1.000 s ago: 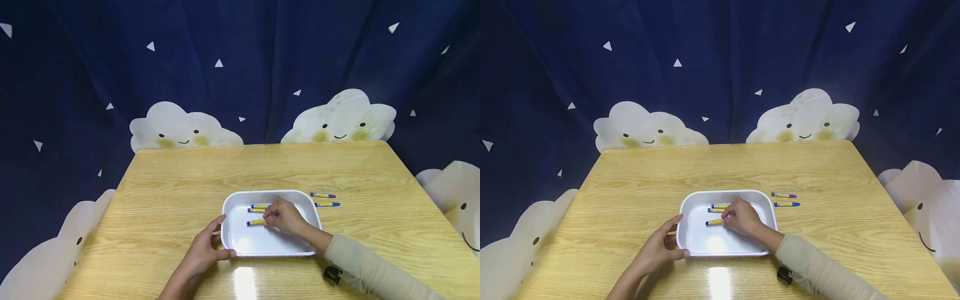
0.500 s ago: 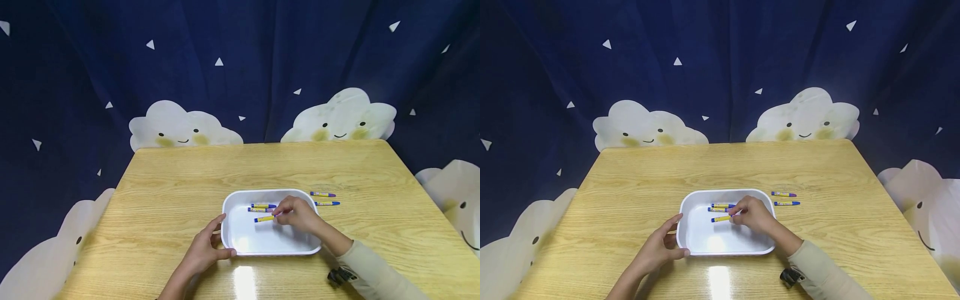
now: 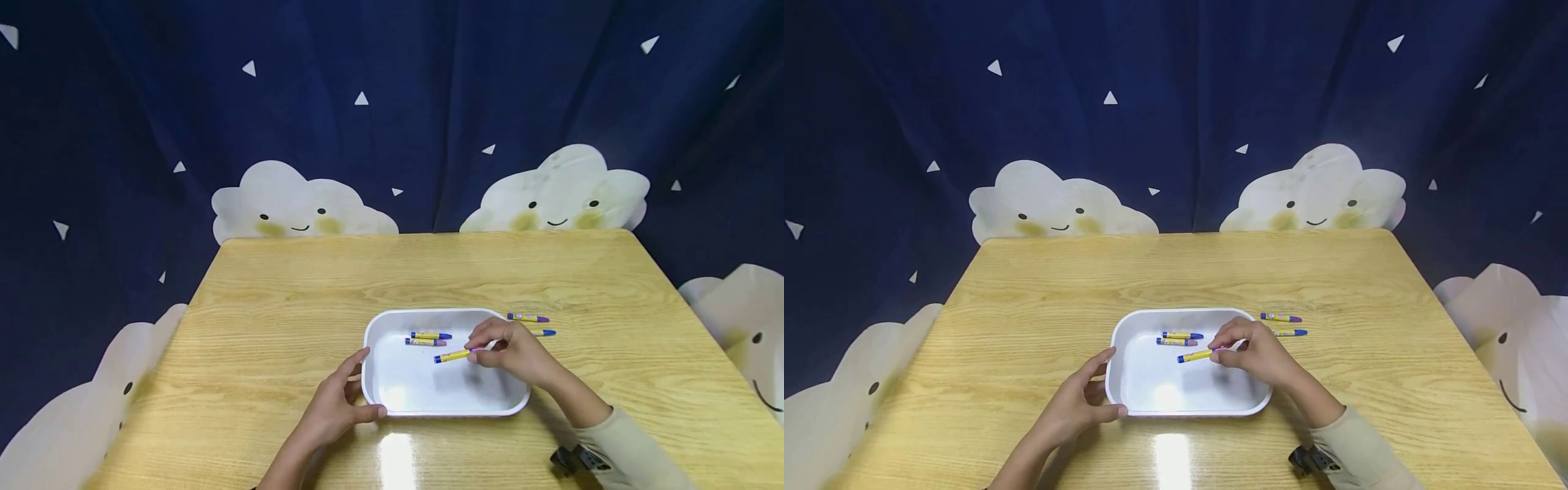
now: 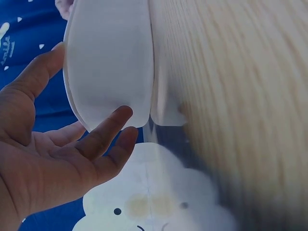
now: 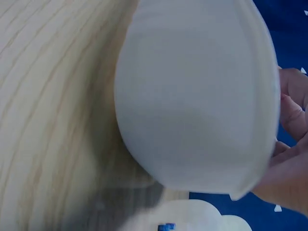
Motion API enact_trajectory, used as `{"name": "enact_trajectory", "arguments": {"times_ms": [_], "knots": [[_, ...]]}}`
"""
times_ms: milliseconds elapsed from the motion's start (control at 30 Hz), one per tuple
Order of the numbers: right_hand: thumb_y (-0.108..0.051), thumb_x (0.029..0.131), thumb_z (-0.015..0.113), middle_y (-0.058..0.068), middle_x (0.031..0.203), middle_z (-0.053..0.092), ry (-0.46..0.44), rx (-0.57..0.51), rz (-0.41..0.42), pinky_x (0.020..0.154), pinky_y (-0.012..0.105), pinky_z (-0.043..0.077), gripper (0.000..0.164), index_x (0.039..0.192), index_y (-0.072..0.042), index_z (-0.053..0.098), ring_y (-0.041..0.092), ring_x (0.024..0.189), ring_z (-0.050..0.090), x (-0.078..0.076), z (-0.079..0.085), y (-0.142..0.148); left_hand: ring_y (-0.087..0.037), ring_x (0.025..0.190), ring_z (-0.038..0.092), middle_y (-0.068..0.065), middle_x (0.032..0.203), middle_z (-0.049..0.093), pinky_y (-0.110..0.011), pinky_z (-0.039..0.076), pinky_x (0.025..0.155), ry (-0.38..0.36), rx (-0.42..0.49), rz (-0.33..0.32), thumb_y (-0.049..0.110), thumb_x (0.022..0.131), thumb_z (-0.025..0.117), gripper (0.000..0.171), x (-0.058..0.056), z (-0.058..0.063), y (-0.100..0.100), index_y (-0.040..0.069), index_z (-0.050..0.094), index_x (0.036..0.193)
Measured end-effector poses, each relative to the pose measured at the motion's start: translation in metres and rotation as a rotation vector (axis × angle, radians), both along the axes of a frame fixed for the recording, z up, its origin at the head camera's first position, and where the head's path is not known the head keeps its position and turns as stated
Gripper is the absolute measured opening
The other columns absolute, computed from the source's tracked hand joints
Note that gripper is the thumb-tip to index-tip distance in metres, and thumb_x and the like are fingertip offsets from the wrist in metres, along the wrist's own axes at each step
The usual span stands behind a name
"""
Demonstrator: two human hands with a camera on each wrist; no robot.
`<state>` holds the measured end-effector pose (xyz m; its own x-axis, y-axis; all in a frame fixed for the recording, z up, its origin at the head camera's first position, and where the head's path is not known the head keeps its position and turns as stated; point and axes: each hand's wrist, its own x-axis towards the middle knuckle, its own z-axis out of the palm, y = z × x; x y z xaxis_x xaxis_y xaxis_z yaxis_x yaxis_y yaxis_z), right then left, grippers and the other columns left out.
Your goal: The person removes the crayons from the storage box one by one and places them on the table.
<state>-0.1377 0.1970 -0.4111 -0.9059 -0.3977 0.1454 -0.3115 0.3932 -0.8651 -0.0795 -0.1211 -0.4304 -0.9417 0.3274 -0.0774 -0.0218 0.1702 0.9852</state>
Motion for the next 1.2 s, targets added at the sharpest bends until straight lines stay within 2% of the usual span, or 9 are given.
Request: {"name": "enact_trajectory", "arguments": {"times_ms": [367,667,733,1033,1200], "knots": [[-0.007,0.076,0.076,0.008,0.095,0.063,0.010,-0.052,-0.032,0.062,0.026,0.043,0.011,0.087,-0.006,0.074,0.013,0.087,0.055,0.006,0.011,0.025,-0.039,0.113,0.051,-0.027,0.127,0.043,-0.032,0.048,0.085,-0.009,0.003,0.001,-0.002,0.068,0.081,0.094,-0.001,0.000,0.000,-0.001,0.025,0.144],[-0.002,0.079,0.072,0.016,0.102,0.061,-0.015,-0.099,-0.087,0.064,0.026,0.046,0.012,0.090,0.001,0.071,0.011,0.098,0.053,0.012,0.015,0.053,-0.037,0.112,0.053,-0.026,0.128,0.044,-0.031,0.046,0.088,-0.012,-0.032,0.005,0.003,0.067,0.083,0.094,-0.001,-0.003,-0.002,0.001,0.028,0.144],[0.000,0.079,0.072,0.016,0.104,0.060,-0.024,-0.110,-0.108,0.066,0.026,0.048,0.013,0.091,0.003,0.071,0.011,0.100,0.052,0.013,0.015,0.059,-0.037,0.111,0.053,-0.026,0.127,0.044,-0.031,0.045,0.089,-0.008,-0.032,0.007,0.003,0.067,0.083,0.094,-0.001,-0.003,-0.002,0.001,0.028,0.144],[0.004,0.079,0.070,-0.001,0.103,0.063,-0.052,-0.140,-0.174,0.068,0.026,0.053,0.015,0.093,0.008,0.068,0.003,0.106,0.052,0.019,0.009,0.089,-0.037,0.111,0.053,-0.026,0.127,0.045,-0.033,0.045,0.090,-0.007,0.007,0.002,0.001,0.067,0.082,0.095,-0.001,-0.002,-0.002,-0.001,0.027,0.144],[0.002,0.080,0.070,0.002,0.102,0.063,-0.057,-0.102,-0.205,0.066,0.025,0.053,0.016,0.095,0.009,0.068,0.004,0.098,0.055,0.018,0.003,0.103,-0.037,0.112,0.052,-0.026,0.127,0.044,-0.035,0.045,0.090,-0.011,0.014,0.001,-0.001,0.066,0.082,0.096,-0.001,-0.002,-0.002,-0.002,0.026,0.144]]}}
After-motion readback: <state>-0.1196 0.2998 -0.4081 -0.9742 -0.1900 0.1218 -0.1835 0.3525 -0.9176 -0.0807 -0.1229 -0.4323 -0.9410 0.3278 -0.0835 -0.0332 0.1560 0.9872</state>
